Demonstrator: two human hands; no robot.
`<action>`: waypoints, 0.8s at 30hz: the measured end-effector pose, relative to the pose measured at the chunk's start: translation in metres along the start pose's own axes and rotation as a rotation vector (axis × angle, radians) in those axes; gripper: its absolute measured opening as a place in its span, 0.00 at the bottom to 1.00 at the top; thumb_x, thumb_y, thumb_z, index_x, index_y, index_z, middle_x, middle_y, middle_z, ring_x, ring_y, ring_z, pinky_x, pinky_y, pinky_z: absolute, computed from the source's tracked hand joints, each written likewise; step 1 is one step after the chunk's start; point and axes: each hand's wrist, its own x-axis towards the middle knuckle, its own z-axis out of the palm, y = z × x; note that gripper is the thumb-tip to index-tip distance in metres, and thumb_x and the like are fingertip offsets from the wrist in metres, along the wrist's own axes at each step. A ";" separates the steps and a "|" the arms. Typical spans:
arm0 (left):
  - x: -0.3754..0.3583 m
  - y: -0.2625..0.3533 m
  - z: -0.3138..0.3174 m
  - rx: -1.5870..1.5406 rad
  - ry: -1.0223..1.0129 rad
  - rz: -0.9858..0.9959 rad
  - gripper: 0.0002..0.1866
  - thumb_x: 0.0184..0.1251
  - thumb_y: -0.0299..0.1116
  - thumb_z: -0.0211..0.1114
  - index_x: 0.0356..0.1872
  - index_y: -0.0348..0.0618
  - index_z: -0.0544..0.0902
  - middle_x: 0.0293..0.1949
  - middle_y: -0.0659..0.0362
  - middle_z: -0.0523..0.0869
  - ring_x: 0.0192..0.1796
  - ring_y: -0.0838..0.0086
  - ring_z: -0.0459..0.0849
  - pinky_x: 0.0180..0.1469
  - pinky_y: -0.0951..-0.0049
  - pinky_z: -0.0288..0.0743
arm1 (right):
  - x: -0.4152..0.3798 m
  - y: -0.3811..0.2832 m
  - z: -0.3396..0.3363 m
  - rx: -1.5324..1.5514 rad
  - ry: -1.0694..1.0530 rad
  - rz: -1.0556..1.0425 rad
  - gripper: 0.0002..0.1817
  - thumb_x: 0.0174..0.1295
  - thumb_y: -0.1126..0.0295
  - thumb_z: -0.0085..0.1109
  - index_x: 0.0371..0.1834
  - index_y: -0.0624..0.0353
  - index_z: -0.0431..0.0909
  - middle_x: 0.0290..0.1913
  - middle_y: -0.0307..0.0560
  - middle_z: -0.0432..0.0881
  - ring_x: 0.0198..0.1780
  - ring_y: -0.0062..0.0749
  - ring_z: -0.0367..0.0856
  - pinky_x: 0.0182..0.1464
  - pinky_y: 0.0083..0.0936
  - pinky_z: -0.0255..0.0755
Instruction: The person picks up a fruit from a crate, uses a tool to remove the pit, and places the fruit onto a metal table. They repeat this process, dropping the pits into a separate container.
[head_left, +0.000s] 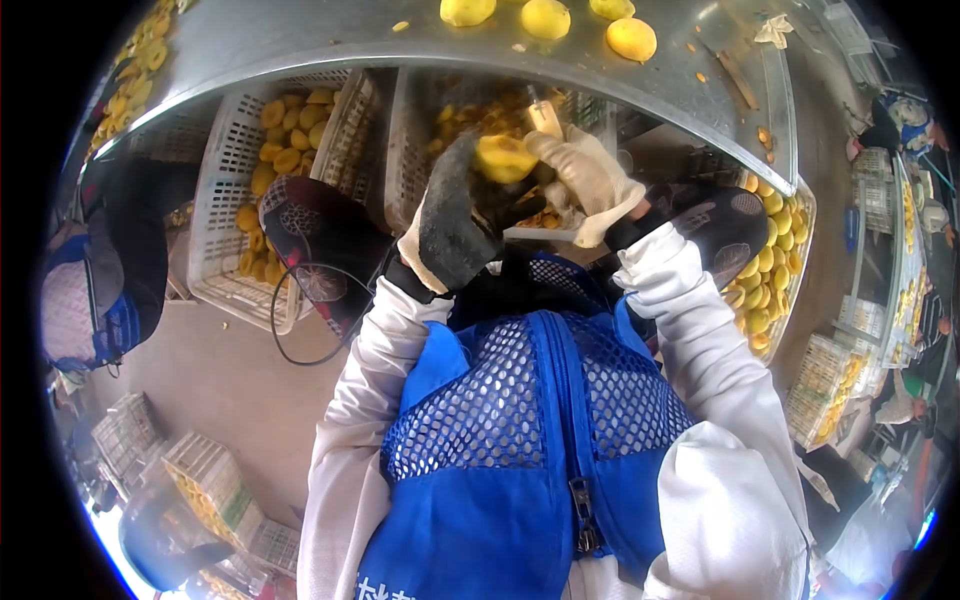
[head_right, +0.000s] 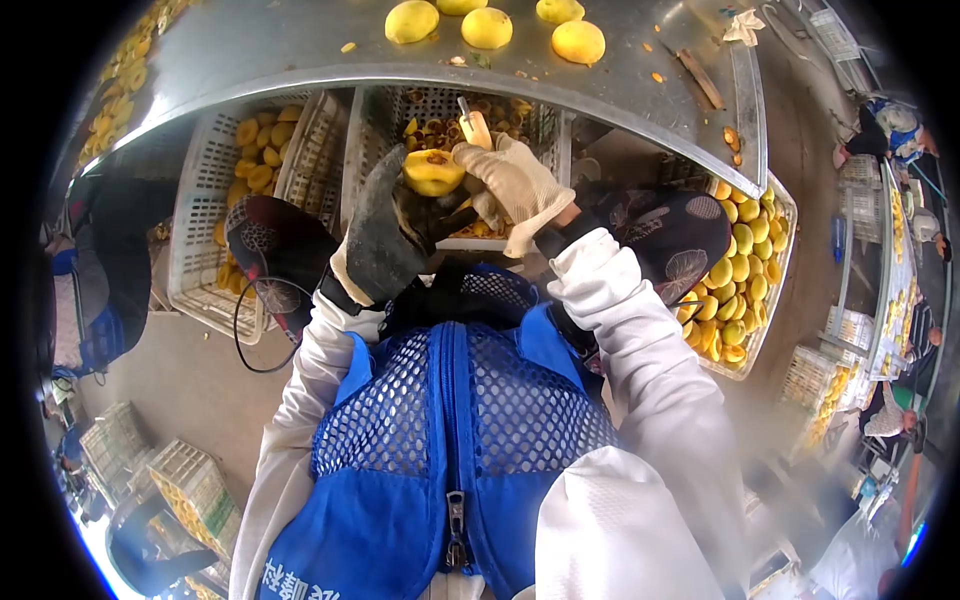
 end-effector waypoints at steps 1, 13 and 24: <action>-0.002 0.001 0.001 0.074 0.029 -0.004 0.36 0.56 0.13 0.71 0.67 0.30 0.66 0.61 0.44 0.79 0.63 0.59 0.81 0.67 0.63 0.76 | -0.002 0.000 -0.001 0.003 0.001 -0.003 0.15 0.72 0.59 0.58 0.52 0.57 0.75 0.23 0.34 0.71 0.16 0.18 0.65 0.17 0.18 0.58; 0.001 0.001 0.007 1.495 0.039 0.690 0.29 0.58 0.14 0.67 0.62 0.26 0.69 0.55 0.46 0.82 0.58 0.59 0.83 0.59 0.67 0.79 | -0.041 -0.026 0.008 -0.148 0.196 -0.156 0.25 0.72 0.58 0.56 0.63 0.64 0.67 0.24 0.36 0.72 0.16 0.21 0.69 0.17 0.21 0.64; 0.005 -0.006 0.019 1.074 0.100 0.652 0.23 0.69 0.24 0.63 0.63 0.34 0.72 0.53 0.49 0.83 0.54 0.66 0.83 0.56 0.67 0.79 | -0.064 -0.006 0.025 -0.758 0.057 -0.201 0.22 0.72 0.56 0.57 0.52 0.66 0.72 0.38 0.68 0.84 0.42 0.60 0.85 0.44 0.43 0.75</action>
